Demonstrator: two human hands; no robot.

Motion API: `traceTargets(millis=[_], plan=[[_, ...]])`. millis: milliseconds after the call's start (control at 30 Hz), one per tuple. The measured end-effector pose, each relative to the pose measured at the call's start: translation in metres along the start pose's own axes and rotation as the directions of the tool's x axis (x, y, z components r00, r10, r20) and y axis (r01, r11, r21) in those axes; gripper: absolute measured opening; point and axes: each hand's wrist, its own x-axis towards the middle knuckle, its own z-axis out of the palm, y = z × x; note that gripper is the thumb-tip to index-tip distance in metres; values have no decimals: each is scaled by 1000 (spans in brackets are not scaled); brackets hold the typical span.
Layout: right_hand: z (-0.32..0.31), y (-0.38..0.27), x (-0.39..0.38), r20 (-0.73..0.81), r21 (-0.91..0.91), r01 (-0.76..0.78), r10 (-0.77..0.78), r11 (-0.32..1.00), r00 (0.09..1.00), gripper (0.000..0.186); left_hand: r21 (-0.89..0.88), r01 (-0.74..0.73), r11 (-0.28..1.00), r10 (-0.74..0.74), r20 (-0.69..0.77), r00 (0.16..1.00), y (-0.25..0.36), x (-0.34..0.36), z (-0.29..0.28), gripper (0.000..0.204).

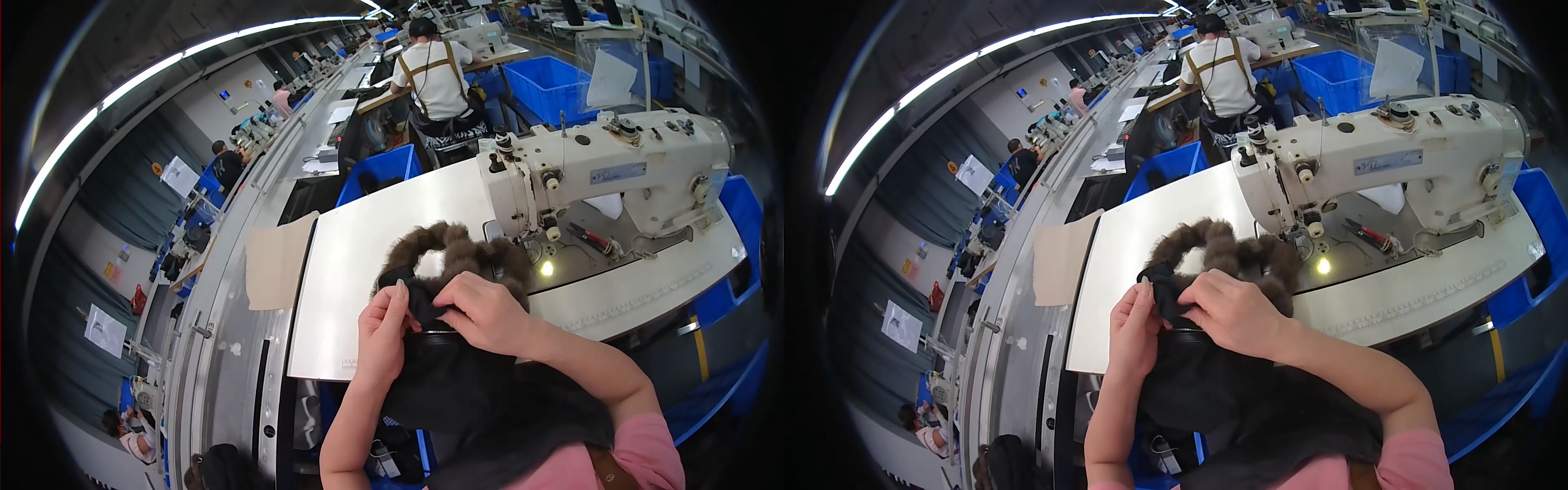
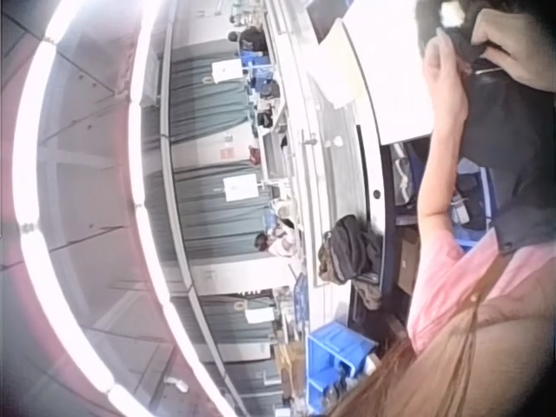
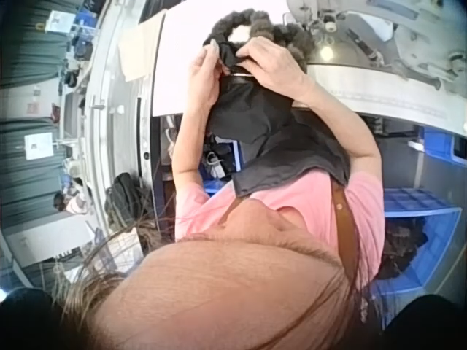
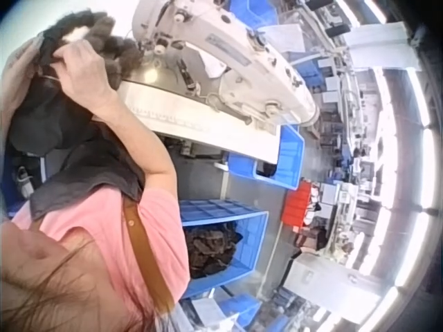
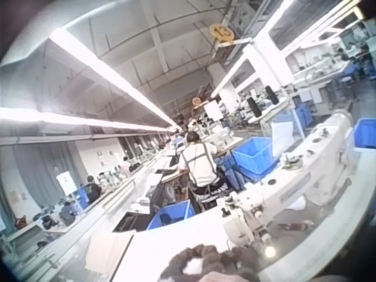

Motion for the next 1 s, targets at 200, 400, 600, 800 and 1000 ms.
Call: traceTargets(millis=[200, 400, 600, 800, 1000], plan=[[3, 8, -21, -100, 596, -396, 554, 699, 826, 16, 691, -546, 475, 445, 347, 826, -22, -12, 13, 26], [3, 9, -26, -105, 716, -370, 616, 591, 780, 17, 705, -635, 316, 642, 334, 690, -26, -13, 7, 25], [-8, 1, -27, -34, 542, -456, 561, 706, 827, 12, 755, -574, 317, 636, 280, 719, -13, -17, 32, 30], [-17, -1, -24, -37, 610, -384, 509, 693, 860, 16, 699, -553, 454, 574, 245, 781, -16, -10, 36, 16], [-40, 8, -20, 199, 726, -447, 462, 523, 864, 25, 563, -463, 684, 474, 138, 869, -14, -13, 35, 16]])
